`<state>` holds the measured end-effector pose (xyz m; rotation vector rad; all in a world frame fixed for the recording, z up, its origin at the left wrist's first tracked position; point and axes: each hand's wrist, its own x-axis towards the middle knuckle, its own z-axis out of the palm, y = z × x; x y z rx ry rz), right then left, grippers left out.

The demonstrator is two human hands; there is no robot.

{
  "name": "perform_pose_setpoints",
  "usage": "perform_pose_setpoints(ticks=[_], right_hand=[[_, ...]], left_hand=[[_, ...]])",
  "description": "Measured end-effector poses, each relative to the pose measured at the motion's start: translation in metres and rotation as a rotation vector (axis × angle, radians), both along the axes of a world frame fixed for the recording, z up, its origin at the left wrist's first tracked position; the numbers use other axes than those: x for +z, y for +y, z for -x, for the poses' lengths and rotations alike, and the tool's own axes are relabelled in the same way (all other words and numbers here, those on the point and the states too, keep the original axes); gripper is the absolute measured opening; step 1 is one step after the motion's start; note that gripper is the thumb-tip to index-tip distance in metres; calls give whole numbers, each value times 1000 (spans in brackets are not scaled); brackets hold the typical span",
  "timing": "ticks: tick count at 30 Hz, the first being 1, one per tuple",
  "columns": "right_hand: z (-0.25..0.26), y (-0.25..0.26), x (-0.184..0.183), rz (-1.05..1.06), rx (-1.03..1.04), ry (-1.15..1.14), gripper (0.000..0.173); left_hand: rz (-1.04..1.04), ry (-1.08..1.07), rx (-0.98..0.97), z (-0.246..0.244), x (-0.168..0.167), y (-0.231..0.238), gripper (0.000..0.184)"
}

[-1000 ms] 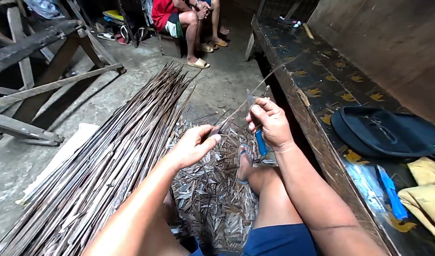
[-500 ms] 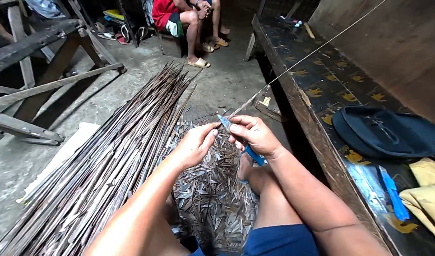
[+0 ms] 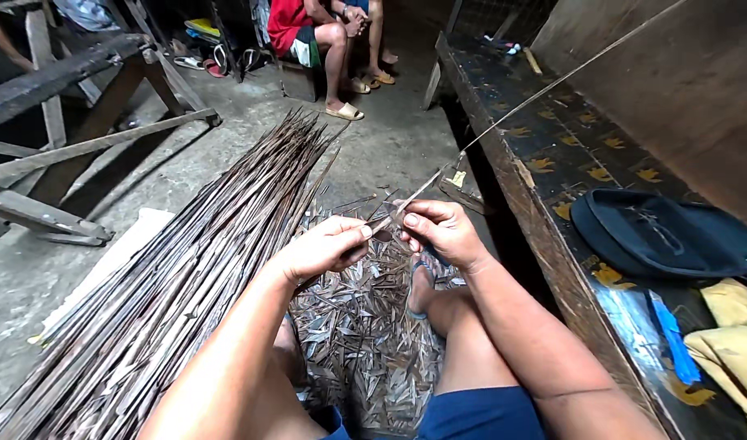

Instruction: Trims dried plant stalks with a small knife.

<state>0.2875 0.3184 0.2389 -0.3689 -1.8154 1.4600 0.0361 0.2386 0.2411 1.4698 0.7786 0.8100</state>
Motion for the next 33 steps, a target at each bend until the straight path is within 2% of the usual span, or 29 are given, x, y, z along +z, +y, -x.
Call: perform_pose_setpoints(ticks=[11,20,22,27,33], right_hand=[[-11,10,6,41,-101,64,25],[-25,20,12,212,-216,316,25],[-25,19,12,220,-218,288,25],[-14,7,6,249,-95,-17,27],[-29,20,15,284,-246,204,24]], left_hand=[[-46,84,24,2,-3,2,35],[-6,99,19,3,-8,4,33],[0,112,29,2,-9,4,33],[3,109,43,1,-8,4,33],[-43,185,18,7,-12,4,34]])
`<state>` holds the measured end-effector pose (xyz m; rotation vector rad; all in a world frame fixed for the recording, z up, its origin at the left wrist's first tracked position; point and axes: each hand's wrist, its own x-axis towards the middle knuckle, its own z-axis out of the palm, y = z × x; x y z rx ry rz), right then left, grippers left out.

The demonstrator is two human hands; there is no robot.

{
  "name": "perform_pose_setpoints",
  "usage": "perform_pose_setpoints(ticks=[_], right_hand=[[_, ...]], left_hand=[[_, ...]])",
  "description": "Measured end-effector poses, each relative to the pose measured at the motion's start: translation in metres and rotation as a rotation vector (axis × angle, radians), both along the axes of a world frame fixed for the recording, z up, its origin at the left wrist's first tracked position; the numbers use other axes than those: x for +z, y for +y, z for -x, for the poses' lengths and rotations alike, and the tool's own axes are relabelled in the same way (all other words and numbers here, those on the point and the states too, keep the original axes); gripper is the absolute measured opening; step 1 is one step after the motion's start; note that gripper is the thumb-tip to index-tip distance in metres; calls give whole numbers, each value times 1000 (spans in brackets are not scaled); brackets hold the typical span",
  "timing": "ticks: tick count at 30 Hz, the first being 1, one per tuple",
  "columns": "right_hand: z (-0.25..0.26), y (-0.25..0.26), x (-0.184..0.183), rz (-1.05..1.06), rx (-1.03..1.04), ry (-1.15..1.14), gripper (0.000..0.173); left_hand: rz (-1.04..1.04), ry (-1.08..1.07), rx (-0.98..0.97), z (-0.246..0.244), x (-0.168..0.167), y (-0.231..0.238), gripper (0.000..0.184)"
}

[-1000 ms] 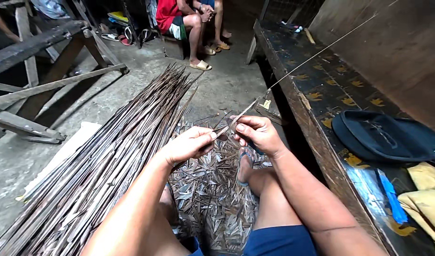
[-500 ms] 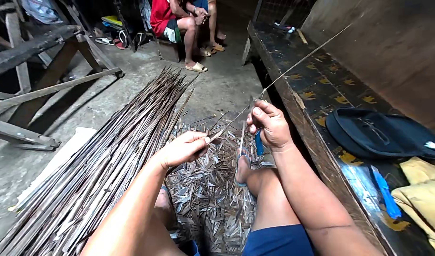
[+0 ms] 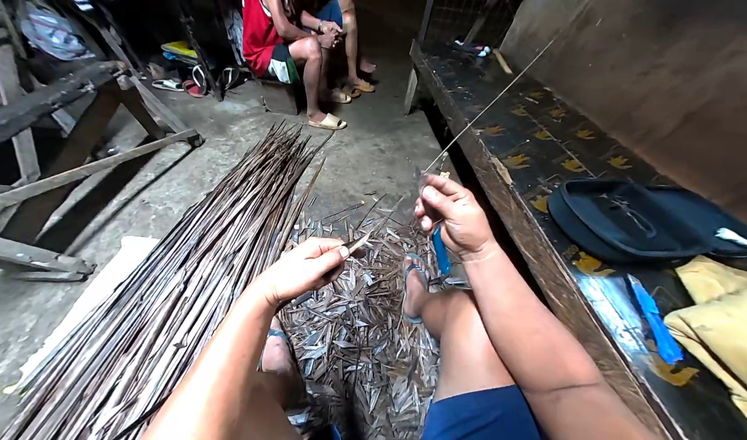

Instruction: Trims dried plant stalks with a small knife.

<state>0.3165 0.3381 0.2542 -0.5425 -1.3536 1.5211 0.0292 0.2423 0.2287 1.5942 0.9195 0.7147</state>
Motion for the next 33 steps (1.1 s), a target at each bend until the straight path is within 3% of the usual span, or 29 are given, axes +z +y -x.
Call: perform_pose_setpoints(ticks=[4,10,17,23,26,33], right_hand=[[-5,4,-1,44,-40,59,27],[11,-8,-8,75,119,-154,26],[-5,7,-1,103,-73,33,27],[21,-13,-12,160,141,-217,28],[33,-20,-20,194,217,-221,30],[23,-11,-8,109,7,-120,26]], left_hand=[[-17,31,37,-1,0,-1,33],[-73,95,123,-5,4,0,35],[-79,133,121,-4,1,-1,33],[-197,325,365,-17,2,-4,31],[-244,382,396,-22,2,-5,32],[-273,376,392,-17,4,-8,31]])
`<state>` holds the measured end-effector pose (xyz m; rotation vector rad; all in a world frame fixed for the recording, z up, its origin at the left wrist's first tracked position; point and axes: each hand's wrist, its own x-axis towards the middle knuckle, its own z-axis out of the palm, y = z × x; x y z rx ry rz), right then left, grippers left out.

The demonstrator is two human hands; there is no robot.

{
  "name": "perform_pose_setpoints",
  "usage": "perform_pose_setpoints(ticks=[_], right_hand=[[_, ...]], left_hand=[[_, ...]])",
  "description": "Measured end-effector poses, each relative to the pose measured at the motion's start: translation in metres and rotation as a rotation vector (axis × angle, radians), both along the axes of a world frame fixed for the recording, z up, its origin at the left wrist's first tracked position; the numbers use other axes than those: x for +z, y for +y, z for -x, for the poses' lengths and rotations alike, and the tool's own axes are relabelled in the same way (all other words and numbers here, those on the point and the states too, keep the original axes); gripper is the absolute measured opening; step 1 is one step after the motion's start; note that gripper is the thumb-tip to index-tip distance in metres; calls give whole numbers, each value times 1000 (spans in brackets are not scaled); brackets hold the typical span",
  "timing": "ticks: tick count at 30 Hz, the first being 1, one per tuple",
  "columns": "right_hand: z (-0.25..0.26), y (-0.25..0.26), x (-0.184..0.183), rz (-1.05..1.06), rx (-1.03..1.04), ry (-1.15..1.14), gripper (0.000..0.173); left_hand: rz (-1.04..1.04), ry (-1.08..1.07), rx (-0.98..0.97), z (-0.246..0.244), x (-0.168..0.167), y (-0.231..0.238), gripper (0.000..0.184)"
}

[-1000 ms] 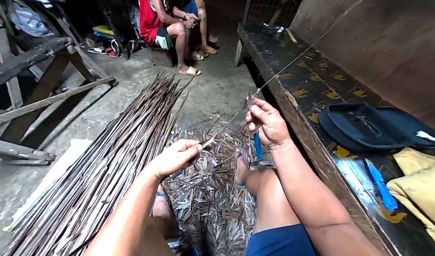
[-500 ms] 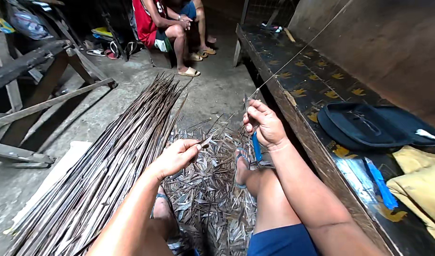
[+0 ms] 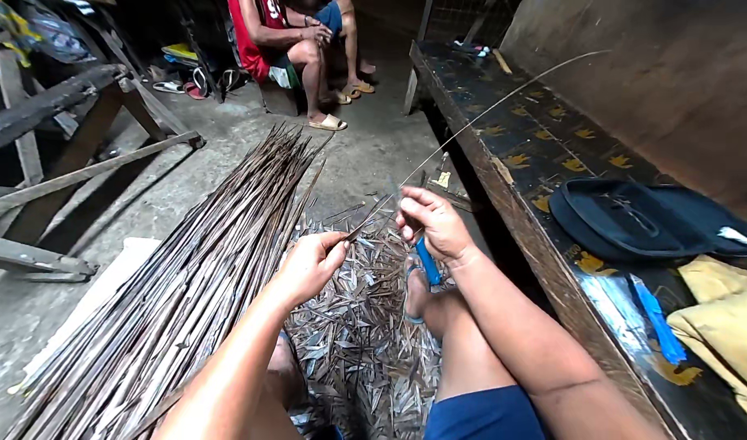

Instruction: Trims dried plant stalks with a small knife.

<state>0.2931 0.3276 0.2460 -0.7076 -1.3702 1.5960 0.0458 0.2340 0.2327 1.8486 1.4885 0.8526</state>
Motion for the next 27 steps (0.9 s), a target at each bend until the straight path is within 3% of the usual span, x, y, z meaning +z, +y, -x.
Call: perform_pose_setpoints(ticks=[3,5,11,15,22,27], right_hand=[[-8,8,3,49,-94,96,26],[-6,6,1,52,-52,49,26],[7,-9,-11,-40,268,-57,29],[-1,-1,-4,-72,122,35,25],[-15,15,0,26,1,191,28],[-30,30,1,42,-153,276,29]], left_hand=[[12,46,10,0,0,-1,33],[36,5,-3,-1,0,-1,32],[310,-438,-297,10,5,6,37],[447,-579,-417,21,-3,9,35],[407,-457,-451,19,-6,8,32],[453,-574,-382,24,-11,11,52]])
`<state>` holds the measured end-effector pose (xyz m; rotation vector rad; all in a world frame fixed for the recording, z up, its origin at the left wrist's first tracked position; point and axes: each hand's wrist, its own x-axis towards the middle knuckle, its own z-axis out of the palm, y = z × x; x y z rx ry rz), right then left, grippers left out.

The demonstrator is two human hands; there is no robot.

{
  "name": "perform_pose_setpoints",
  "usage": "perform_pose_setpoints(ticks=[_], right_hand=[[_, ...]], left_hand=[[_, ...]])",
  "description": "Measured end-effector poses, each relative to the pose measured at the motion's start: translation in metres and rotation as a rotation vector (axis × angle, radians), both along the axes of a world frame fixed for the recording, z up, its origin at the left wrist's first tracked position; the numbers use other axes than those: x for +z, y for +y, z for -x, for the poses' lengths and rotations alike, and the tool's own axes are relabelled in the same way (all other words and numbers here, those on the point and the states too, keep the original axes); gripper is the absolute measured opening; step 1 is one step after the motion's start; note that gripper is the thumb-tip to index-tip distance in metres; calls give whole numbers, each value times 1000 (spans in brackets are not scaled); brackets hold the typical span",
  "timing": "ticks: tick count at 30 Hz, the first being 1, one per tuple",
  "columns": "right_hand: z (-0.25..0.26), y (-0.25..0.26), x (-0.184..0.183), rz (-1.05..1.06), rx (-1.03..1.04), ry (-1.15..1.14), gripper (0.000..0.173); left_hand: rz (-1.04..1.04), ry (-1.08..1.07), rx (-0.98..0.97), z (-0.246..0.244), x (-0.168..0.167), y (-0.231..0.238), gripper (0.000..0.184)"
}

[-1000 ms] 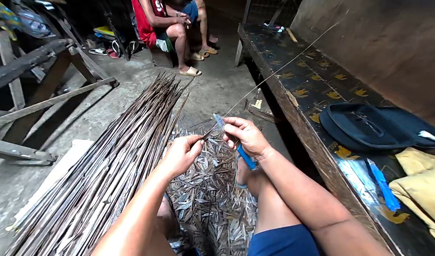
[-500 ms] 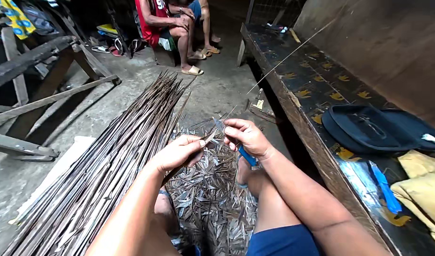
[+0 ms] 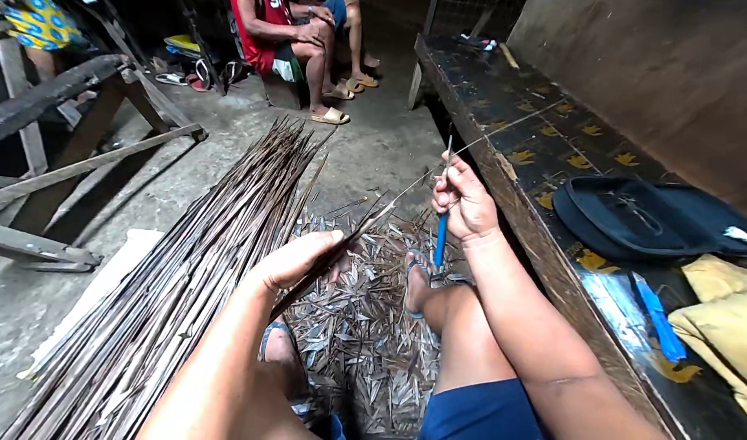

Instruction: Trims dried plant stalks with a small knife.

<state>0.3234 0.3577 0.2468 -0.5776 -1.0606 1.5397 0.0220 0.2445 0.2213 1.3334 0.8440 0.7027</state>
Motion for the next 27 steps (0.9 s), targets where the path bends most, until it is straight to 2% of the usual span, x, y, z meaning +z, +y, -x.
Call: perform_pose_setpoints(ticks=[2,4,7,12,18,22,24,27], right_hand=[[-6,3,0,2,-32,45,29],[-6,2,-1,-8,-28,46,29],[4,-10,-2,-30,46,-81,31],[25,-29,-9,-89,301,-248,20],[44,-44,-18,-112,534,-307,18],[55,-52,-22,-133,674,-330,19],[58,-53,-22,-159,684,-318,19],[51,-47,-18,-240,577,-325,16]], left_hand=[[31,28,43,2,0,1,47],[19,46,101,0,2,1,30],[-11,10,133,-6,5,1,22],[-78,-18,198,-13,12,-1,22],[-121,-31,253,-17,18,-7,21],[-120,-52,215,-16,19,-8,21],[-122,-85,191,-15,20,-9,21],[-88,-133,181,-10,22,-11,20]])
